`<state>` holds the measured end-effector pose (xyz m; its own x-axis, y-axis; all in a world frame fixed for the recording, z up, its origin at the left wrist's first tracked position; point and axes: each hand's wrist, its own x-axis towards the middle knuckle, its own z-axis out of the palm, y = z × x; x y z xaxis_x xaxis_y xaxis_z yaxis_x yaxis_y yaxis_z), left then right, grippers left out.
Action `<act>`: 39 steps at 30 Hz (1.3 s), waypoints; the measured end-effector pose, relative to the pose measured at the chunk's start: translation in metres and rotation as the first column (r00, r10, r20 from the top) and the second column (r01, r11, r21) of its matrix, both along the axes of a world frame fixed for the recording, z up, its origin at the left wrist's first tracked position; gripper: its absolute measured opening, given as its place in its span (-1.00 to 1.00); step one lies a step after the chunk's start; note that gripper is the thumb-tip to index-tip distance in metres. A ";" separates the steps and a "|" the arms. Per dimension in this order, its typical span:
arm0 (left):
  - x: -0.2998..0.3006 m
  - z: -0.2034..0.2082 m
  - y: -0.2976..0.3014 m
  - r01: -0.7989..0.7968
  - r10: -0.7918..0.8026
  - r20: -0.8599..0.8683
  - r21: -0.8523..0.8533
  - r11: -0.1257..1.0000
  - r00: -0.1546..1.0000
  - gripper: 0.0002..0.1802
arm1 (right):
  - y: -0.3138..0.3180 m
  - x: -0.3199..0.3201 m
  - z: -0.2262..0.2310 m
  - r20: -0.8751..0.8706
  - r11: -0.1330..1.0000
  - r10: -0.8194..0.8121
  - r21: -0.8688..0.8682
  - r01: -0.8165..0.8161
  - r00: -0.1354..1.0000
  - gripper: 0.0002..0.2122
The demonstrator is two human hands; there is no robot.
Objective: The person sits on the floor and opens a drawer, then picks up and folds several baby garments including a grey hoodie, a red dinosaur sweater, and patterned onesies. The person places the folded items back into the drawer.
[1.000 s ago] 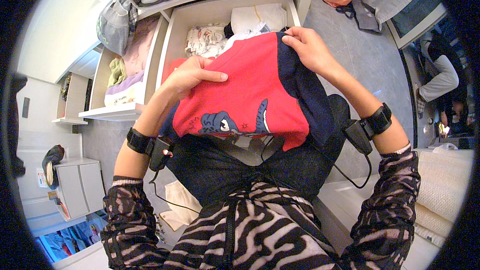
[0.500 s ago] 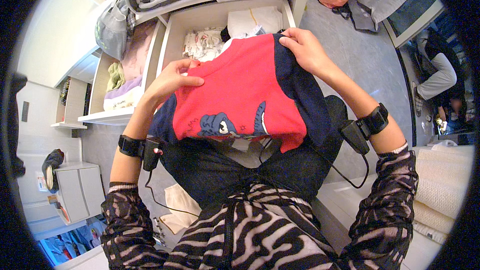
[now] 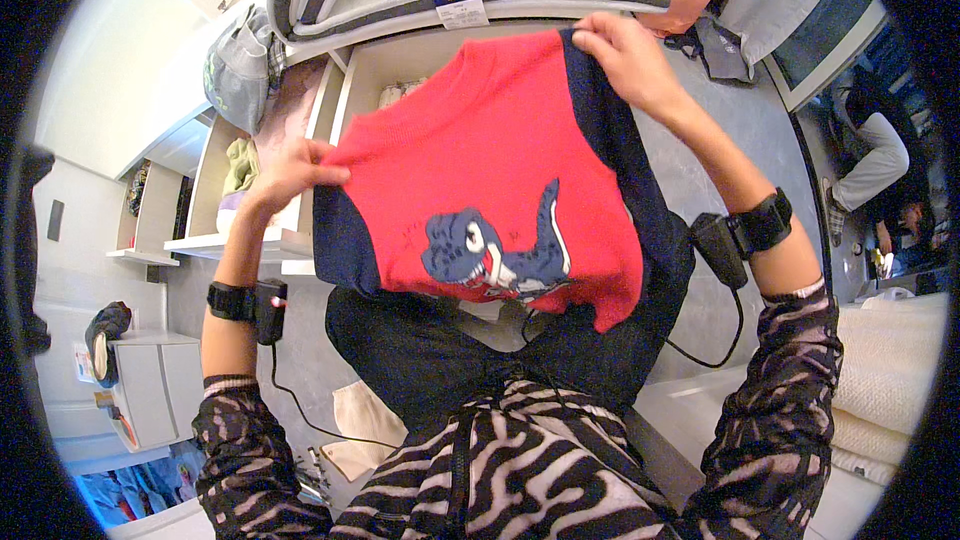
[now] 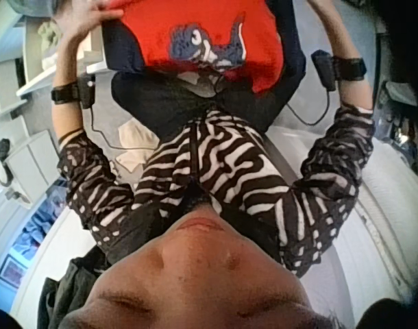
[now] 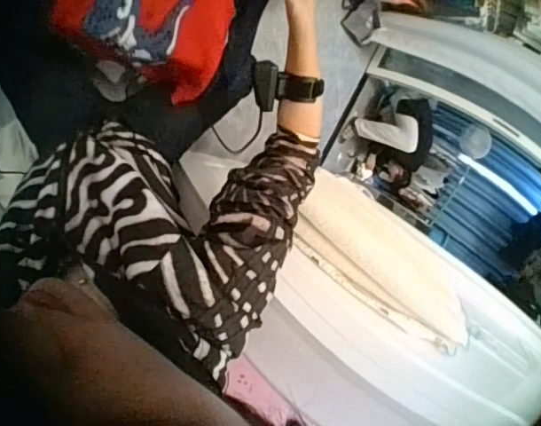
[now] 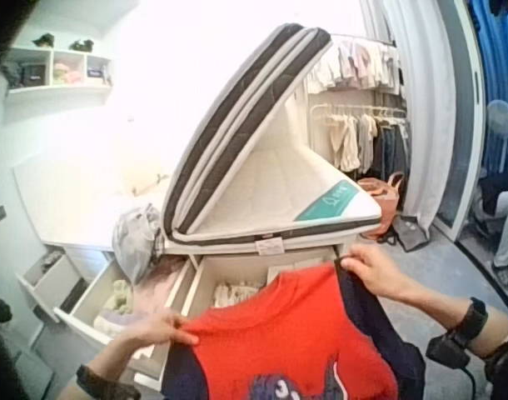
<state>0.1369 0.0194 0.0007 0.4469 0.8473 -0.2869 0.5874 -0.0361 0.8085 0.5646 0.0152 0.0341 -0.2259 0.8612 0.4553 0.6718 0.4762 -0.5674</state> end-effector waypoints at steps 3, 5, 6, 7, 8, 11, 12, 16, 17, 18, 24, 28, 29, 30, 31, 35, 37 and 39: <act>0.001 0.031 0.023 -0.160 0.148 0.140 0.081 0.984 0.979 -0.81 | 0.023 0.003 0.020 -0.079 0.998 -0.025 0.054 0.029 0.997 -0.78; 0.001 0.056 0.040 -0.230 0.189 0.205 0.196 0.953 0.960 -0.83 | 0.043 0.002 0.034 -0.026 0.987 -0.085 0.134 0.088 0.996 -0.77; 0.002 0.066 0.048 -0.250 0.195 0.221 0.255 0.934 0.956 -0.83 | 0.050 0.002 0.039 0.017 0.972 -0.173 0.162 0.168 0.985 -0.76; 0.004 0.074 0.054 -0.271 0.214 0.221 0.272 0.923 0.952 -0.84 | 0.056 0.002 0.042 0.027 0.966 -0.142 0.223 0.133 0.990 -0.75; 0.005 0.081 0.061 -0.290 0.218 0.245 0.312 0.905 0.945 -0.85 | 0.064 0.001 0.045 0.052 0.965 -0.157 0.220 0.142 0.986 -0.75; 0.013 0.089 0.065 -0.298 0.223 0.262 0.293 0.909 0.939 -0.88 | 0.069 0.003 0.044 0.078 0.944 -0.201 0.280 0.172 0.976 -0.75; 0.015 0.090 0.065 -0.325 0.261 0.231 0.307 0.895 0.937 -0.89 | 0.071 0.003 0.043 0.048 0.950 -0.205 0.250 0.187 0.978 -0.75; 0.024 0.097 0.068 -0.375 0.276 0.356 0.247 0.894 0.893 -0.95 | 0.083 -0.004 0.044 -0.029 0.939 -0.276 0.208 0.276 0.961 -0.76; 0.024 0.098 0.069 -0.398 0.289 0.402 0.220 0.891 0.869 -0.95 | 0.086 -0.007 0.046 -0.074 0.942 -0.245 0.220 0.255 0.967 -0.76; 0.024 0.099 0.070 -0.415 0.304 0.441 0.181 0.892 0.845 -0.96 | 0.088 -0.008 0.047 -0.118 0.948 -0.232 0.195 0.252 0.965 -0.76; 0.011 0.079 0.059 -0.090 0.070 0.077 0.303 0.949 0.995 -0.69 | 0.070 -0.017 0.051 -0.145 0.982 -0.069 0.166 0.093 0.987 -0.79; 0.030 0.059 0.035 0.207 -0.198 -0.064 0.196 0.958 0.978 -0.45 | 0.042 -0.040 0.059 -0.207 0.984 0.145 0.130 -0.119 0.968 -0.84; 0.040 0.057 0.031 0.195 -0.183 -0.088 0.144 0.970 0.979 -0.48 | 0.036 -0.048 0.064 -0.199 0.978 0.185 0.135 -0.160 0.962 -0.84; 0.050 0.056 0.026 0.193 -0.183 -0.094 0.103 0.976 0.979 -0.49 | 0.029 -0.056 0.066 -0.196 0.967 0.232 0.148 -0.205 0.953 -0.84; 0.062 0.054 0.024 0.226 -0.189 -0.172 0.227 0.947 0.967 -0.53 | 0.024 -0.062 0.069 -0.208 0.958 0.282 0.120 -0.261 0.937 -0.85; 0.084 0.053 0.022 0.200 -0.204 -0.031 0.372 0.907 0.979 -0.71 | 0.009 -0.071 0.076 -0.218 0.923 0.384 0.077 -0.377 0.897 -0.85; 0.085 0.055 0.018 0.004 -0.053 0.382 0.128 0.992 0.923 -0.75 | 0.005 -0.066 0.077 -0.229 0.948 0.313 0.024 -0.316 0.922 -0.87; 0.087 0.058 0.009 -0.038 -0.014 0.526 0.088 0.995 0.850 -0.69 | 0.001 -0.062 0.075 -0.320 0.963 0.212 -0.094 -0.254 0.923 -0.87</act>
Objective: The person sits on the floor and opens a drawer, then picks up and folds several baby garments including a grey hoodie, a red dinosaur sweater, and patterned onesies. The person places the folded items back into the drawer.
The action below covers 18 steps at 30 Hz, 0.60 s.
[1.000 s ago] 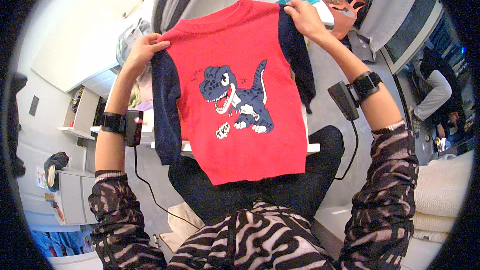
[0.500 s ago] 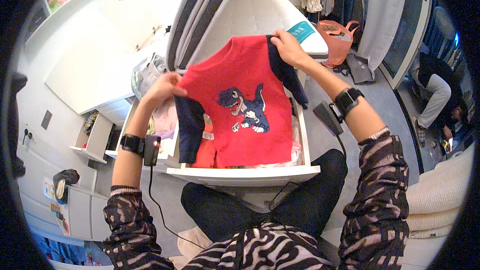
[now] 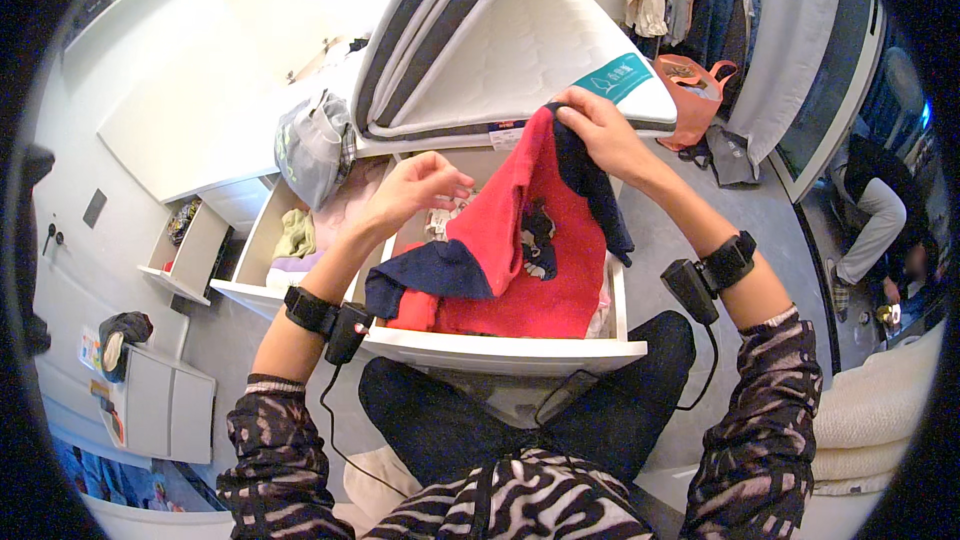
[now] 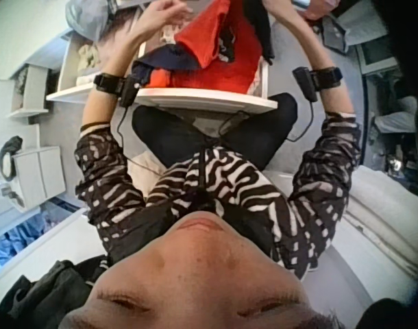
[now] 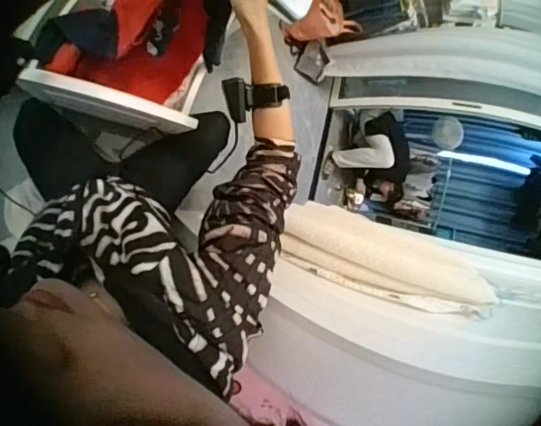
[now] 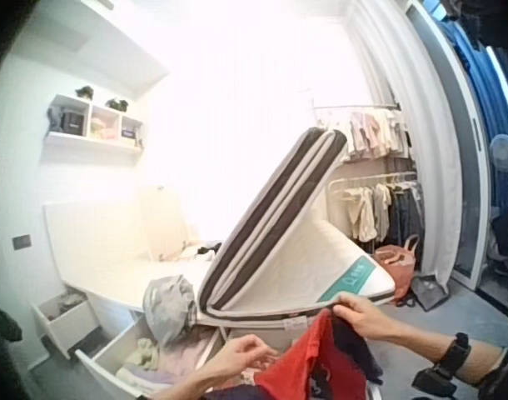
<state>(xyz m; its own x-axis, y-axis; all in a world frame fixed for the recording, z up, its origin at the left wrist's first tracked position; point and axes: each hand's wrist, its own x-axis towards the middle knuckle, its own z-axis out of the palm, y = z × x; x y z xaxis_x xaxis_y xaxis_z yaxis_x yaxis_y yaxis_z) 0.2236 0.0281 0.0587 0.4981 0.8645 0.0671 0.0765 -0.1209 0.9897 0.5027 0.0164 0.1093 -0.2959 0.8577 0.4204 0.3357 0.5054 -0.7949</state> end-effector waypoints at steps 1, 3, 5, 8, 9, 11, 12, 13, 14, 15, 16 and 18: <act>0.004 0.000 -0.008 0.033 -0.014 -0.158 0.119 0.992 0.987 -0.64 | -0.001 0.000 -0.002 -0.065 0.997 0.075 0.006 -0.075 0.995 -0.87; 0.022 -0.008 -0.030 0.092 0.083 -0.436 0.366 0.926 0.896 -0.53 | -0.004 -0.003 -0.004 -0.152 0.994 0.019 -0.101 -0.035 0.988 -0.86; 0.041 -0.017 -0.046 0.089 0.169 -0.370 0.586 0.805 0.914 -0.37 | -0.005 -0.008 -0.004 -0.179 0.987 0.115 -0.087 -0.132 0.977 -0.84; 0.044 -0.019 -0.037 -0.056 0.204 -0.248 0.498 0.865 0.947 -0.56 | -0.004 -0.009 -0.003 -0.265 0.959 0.240 -0.086 -0.271 0.934 -0.83; 0.039 -0.017 -0.029 -0.097 0.184 -0.192 0.389 0.916 0.964 -0.61 | -0.004 -0.007 -0.002 -0.317 0.973 0.129 -0.142 -0.181 0.940 -0.83; 0.021 -0.011 -0.017 -0.007 0.006 0.020 0.042 0.999 1.000 -0.76 | -0.002 0.002 -0.003 -0.448 0.975 0.034 -0.183 -0.129 0.894 -0.82; 0.013 -0.009 -0.016 0.033 -0.030 0.099 -0.026 0.999 0.995 -0.76 | -0.002 0.008 -0.004 -0.467 0.972 -0.021 -0.216 -0.091 0.884 -0.80; 0.006 -0.005 -0.015 0.045 -0.027 0.141 -0.127 0.991 0.990 -0.76 | -0.002 0.011 -0.006 -0.487 0.967 -0.075 -0.250 -0.056 0.870 -0.79; 0.003 -0.002 -0.017 0.104 -0.069 0.204 -0.165 0.981 0.976 -0.73 | -0.002 0.015 -0.009 -0.489 0.961 -0.044 -0.259 -0.097 0.871 -0.78; 0.002 0.001 -0.021 0.080 -0.044 0.187 -0.189 0.979 0.981 -0.72 | -0.002 0.017 -0.011 -0.487 0.943 -0.085 -0.320 -0.087 0.869 -0.77; 0.003 0.004 -0.026 0.085 -0.047 0.188 -0.202 0.976 0.981 -0.72 | -0.002 0.019 -0.013 -0.495 0.949 -0.066 -0.299 -0.098 0.866 -0.76; 0.008 0.012 -0.034 0.104 -0.060 0.211 -0.204 0.973 0.976 -0.70 | -0.004 0.018 -0.015 -0.513 0.948 -0.050 -0.294 -0.120 0.857 -0.76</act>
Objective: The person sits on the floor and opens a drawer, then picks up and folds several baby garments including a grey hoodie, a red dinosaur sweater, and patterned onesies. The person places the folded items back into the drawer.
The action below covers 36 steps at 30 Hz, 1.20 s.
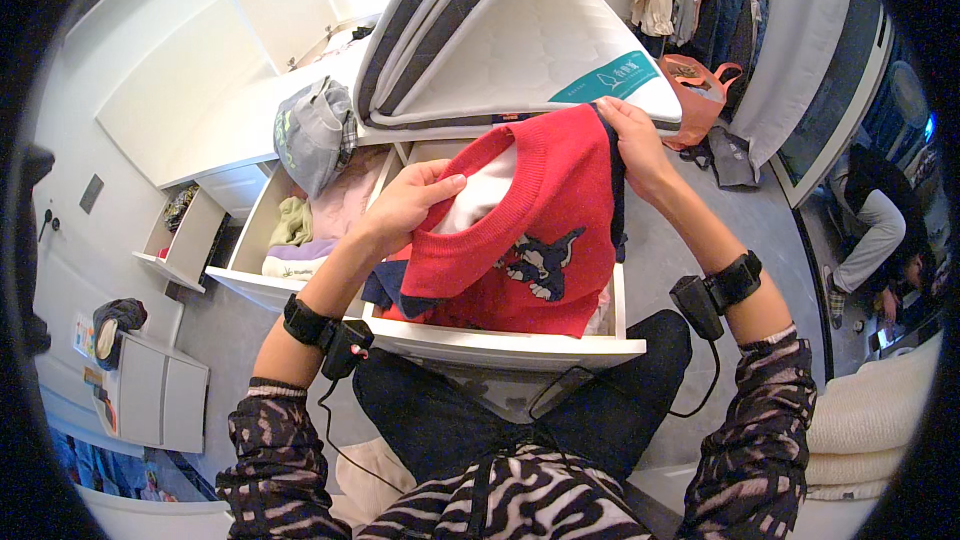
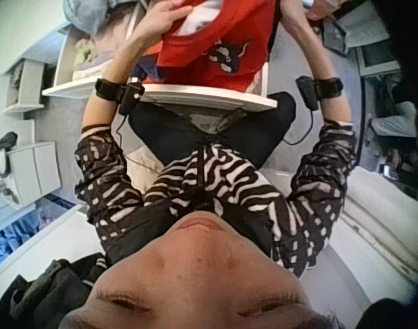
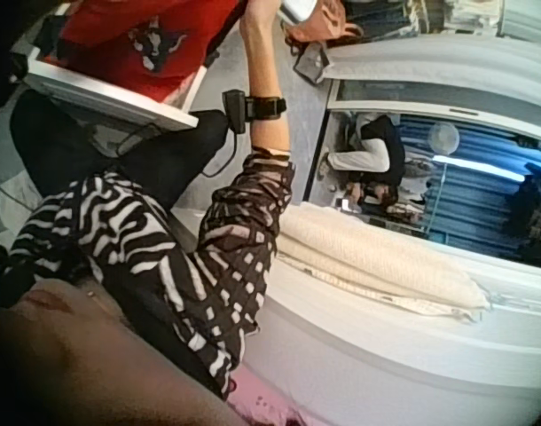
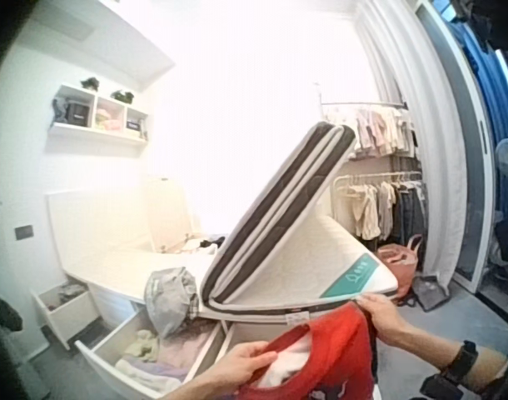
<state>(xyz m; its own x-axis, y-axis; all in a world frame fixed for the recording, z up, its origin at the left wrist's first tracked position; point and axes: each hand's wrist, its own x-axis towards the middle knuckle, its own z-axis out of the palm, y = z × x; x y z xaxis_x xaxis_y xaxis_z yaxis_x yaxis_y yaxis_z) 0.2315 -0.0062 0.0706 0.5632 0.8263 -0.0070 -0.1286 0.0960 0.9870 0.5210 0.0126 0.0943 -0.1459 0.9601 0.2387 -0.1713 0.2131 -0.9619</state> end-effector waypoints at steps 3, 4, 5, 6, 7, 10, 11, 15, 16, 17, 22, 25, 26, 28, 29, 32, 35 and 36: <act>0.004 0.009 -0.008 -0.032 0.033 0.018 -0.035 0.999 0.999 -0.76 | -0.005 -0.004 0.002 -0.044 0.999 -0.031 0.027 0.032 0.999 -0.78; 0.004 0.010 -0.009 -0.041 0.042 -0.031 0.023 0.999 0.999 -0.76 | -0.007 -0.006 0.003 -0.023 0.997 -0.071 0.009 0.071 0.997 -0.78; 0.004 0.009 -0.008 -0.053 0.059 -0.092 0.071 0.996 0.994 -0.76 | -0.009 -0.007 0.005 -0.010 0.997 -0.072 0.013 0.072 0.997 -0.78; 0.004 0.008 -0.007 -0.056 0.075 -0.166 0.119 0.991 0.983 -0.76 | -0.010 -0.007 0.006 -0.006 0.997 -0.067 0.031 0.068 0.998 -0.78; 0.003 0.005 -0.005 -0.060 0.149 -0.335 0.261 0.963 0.930 -0.75 | -0.012 -0.008 0.007 0.027 0.997 -0.061 0.041 0.060 0.998 -0.78; 0.000 -0.007 0.003 0.031 0.480 -0.531 0.692 0.721 0.698 -0.73 | -0.011 -0.003 0.014 0.146 0.997 -0.059 0.051 0.052 0.988 -0.77; 0.000 -0.013 0.006 0.014 0.580 -0.407 0.826 0.564 0.706 -0.79 | -0.010 -0.002 0.015 0.100 0.991 -0.073 0.122 0.061 0.992 -0.78; -0.031 -0.005 0.037 -0.165 0.472 -0.643 0.478 0.863 0.603 -0.72 | 0.005 0.012 0.040 -0.006 0.963 -0.153 0.226 0.150 0.988 -0.75; -0.038 0.000 0.044 -0.273 0.354 -0.454 0.237 0.932 0.818 -0.73 | 0.009 0.014 0.045 0.071 0.924 -0.203 0.343 0.167 0.977 -0.74; -0.047 0.007 0.049 -0.281 0.325 -0.336 0.173 0.944 0.884 -0.75 | 0.016 0.014 0.052 0.115 0.912 -0.234 0.370 0.177 0.965 -0.73; -0.052 0.075 0.063 -0.295 0.388 -0.198 0.378 0.878 0.900 -0.53 | 0.054 0.026 0.086 0.229 0.659 -0.606 0.681 0.319 0.762 -0.65; -0.056 0.126 0.056 -0.092 0.288 -0.222 0.621 0.778 0.932 -0.65 | 0.070 0.031 0.110 0.258 0.668 -0.623 0.666 0.332 0.738 -0.62; -0.058 0.139 0.055 -0.094 0.379 -0.324 0.640 0.763 0.867 -0.69 | 0.071 0.031 0.117 0.245 0.691 -0.600 0.638 0.340 0.762 -0.62; -0.066 0.164 0.055 -0.073 0.464 -0.423 0.673 0.736 0.778 -0.79 | 0.068 0.034 0.132 0.298 0.736 -0.521 0.632 0.244 0.800 -0.65; -0.070 0.180 0.059 -0.086 0.528 -0.394 0.736 0.672 0.753 -0.80 | 0.066 0.034 0.144 0.300 0.749 -0.474 0.632 0.200 0.828 -0.66; -0.077 0.198 0.076 -0.221 0.635 -0.224 0.810 0.543 0.740 -0.80 | 0.060 0.033 0.161 0.376 0.749 -0.493 0.642 0.163 0.785 -0.64; -0.080 0.204 0.095 -0.315 0.639 -0.048 0.840 0.442 0.768 -0.79 | 0.062 0.031 0.171 0.402 0.708 -0.503 0.700 0.098 0.765 -0.65; -0.079 0.202 0.100 -0.307 0.652 -0.036 0.861 0.405 0.757 -0.79 | 0.062 0.032 0.169 0.378 0.661 -0.551 0.742 0.112 0.744 -0.65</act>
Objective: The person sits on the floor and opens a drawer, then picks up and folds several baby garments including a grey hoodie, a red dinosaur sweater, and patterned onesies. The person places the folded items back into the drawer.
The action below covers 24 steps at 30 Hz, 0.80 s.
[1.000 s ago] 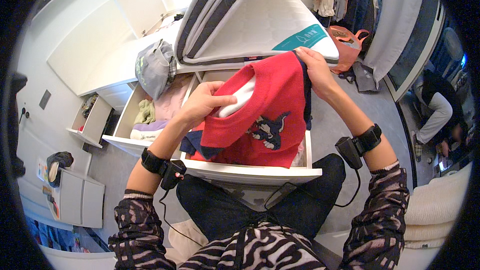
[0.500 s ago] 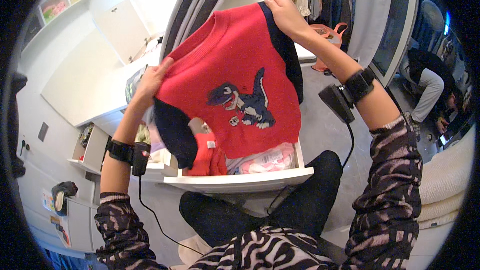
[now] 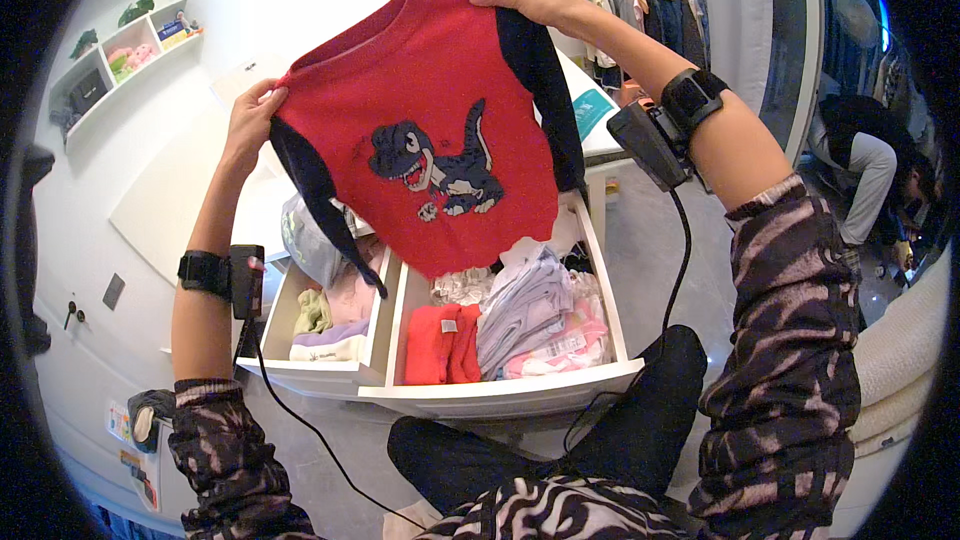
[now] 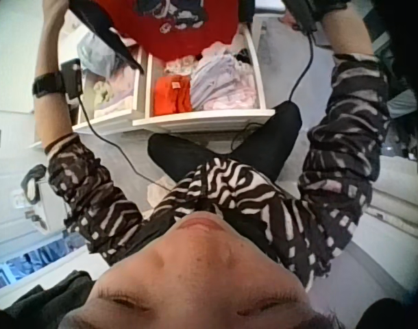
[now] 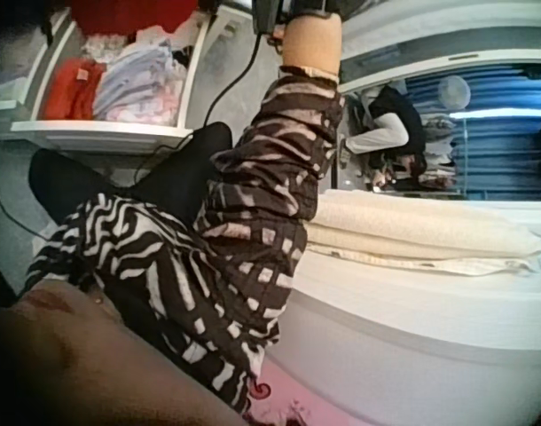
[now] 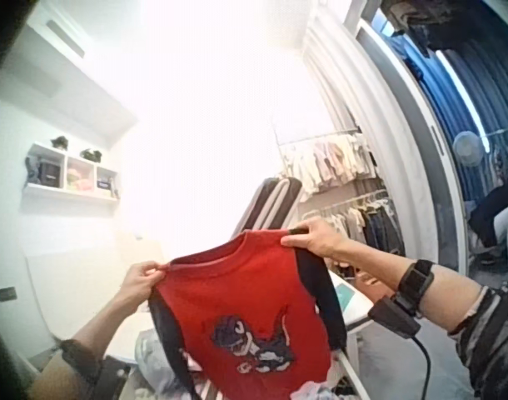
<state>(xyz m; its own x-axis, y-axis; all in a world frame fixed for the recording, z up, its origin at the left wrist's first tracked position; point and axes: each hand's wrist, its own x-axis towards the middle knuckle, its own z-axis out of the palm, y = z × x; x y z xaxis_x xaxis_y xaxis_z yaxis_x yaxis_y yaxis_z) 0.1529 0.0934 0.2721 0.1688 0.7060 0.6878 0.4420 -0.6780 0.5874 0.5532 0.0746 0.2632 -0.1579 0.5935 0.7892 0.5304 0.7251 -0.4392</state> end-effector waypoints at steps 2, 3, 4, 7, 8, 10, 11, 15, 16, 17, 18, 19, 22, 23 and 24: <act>0.001 0.002 0.012 -0.090 0.097 -0.055 0.116 0.989 0.994 -0.77 | 0.008 -0.002 0.004 -0.006 0.996 -0.016 0.083 0.016 1.000 -0.66; 0.003 0.002 0.018 -0.117 0.133 -0.071 0.189 0.975 0.989 -0.77 | 0.013 -0.003 0.005 -0.030 0.993 0.004 0.118 -0.001 1.000 -0.66; 0.003 0.003 0.023 -0.148 0.171 -0.078 0.248 0.957 0.982 -0.77 | 0.016 -0.003 0.006 -0.058 0.989 0.011 0.146 -0.002 0.998 -0.66; 0.005 0.003 0.032 -0.171 0.190 -0.044 0.278 0.945 0.981 -0.76 | 0.020 0.000 0.002 -0.092 0.993 0.013 0.115 -0.002 0.996 -0.69; 0.004 0.005 0.035 -0.172 0.187 -0.033 0.264 0.949 0.982 -0.76 | 0.021 0.001 0.003 -0.039 0.985 0.034 0.173 -0.027 0.999 -0.71; 0.004 0.004 0.036 -0.161 0.171 -0.021 0.241 0.957 0.985 -0.77 | 0.018 0.004 -0.002 0.019 0.989 -0.048 0.144 0.044 0.999 -0.74; 0.004 0.004 0.035 -0.148 0.158 -0.021 0.233 0.961 0.987 -0.77 | 0.015 0.005 -0.005 0.012 0.986 0.018 0.166 -0.020 1.000 -0.74; 0.003 0.002 0.032 -0.147 0.160 -0.048 0.213 0.966 0.986 -0.77 | 0.007 0.005 -0.010 -0.044 0.983 0.089 0.164 -0.081 0.995 -0.76; 0.003 0.001 0.031 -0.141 0.160 -0.065 0.231 0.963 0.985 -0.77 | 0.005 0.005 -0.011 -0.033 0.983 0.107 0.151 -0.101 0.994 -0.76; 0.002 0.001 0.030 -0.137 0.157 -0.072 0.227 0.964 0.985 -0.77 | 0.005 0.005 -0.011 -0.037 0.987 0.076 0.146 -0.070 0.996 -0.77; 0.002 0.000 0.029 -0.131 0.149 -0.069 0.216 0.968 0.986 -0.77 | 0.005 0.006 -0.012 -0.029 0.988 0.064 0.139 -0.060 0.998 -0.77; 0.002 -0.001 0.029 -0.137 0.162 -0.092 0.230 0.964 0.982 -0.77 | 0.005 0.007 -0.012 -0.020 0.990 0.053 0.132 -0.050 0.998 -0.77; 0.002 -0.002 0.028 -0.153 0.181 -0.116 0.217 0.964 0.977 -0.76 | 0.011 0.009 -0.016 -0.026 0.992 -0.029 0.123 0.032 0.999 -0.74; 0.003 -0.003 0.027 -0.159 0.183 -0.118 0.190 0.969 0.976 -0.75 | 0.014 0.010 -0.018 -0.013 0.983 -0.043 0.176 0.045 0.999 -0.72; 0.003 -0.003 0.026 -0.159 0.179 -0.116 0.164 0.973 0.977 -0.75 | 0.017 0.010 -0.018 -0.001 0.976 -0.073 0.208 0.072 0.997 -0.70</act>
<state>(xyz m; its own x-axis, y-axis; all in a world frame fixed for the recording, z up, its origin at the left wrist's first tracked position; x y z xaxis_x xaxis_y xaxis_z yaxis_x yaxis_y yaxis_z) 0.1560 0.1198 0.2689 0.1500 0.6200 0.7701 0.6233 -0.6639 0.4132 0.5636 0.0911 0.2447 -0.1261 0.4268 0.8955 0.5873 0.7596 -0.2793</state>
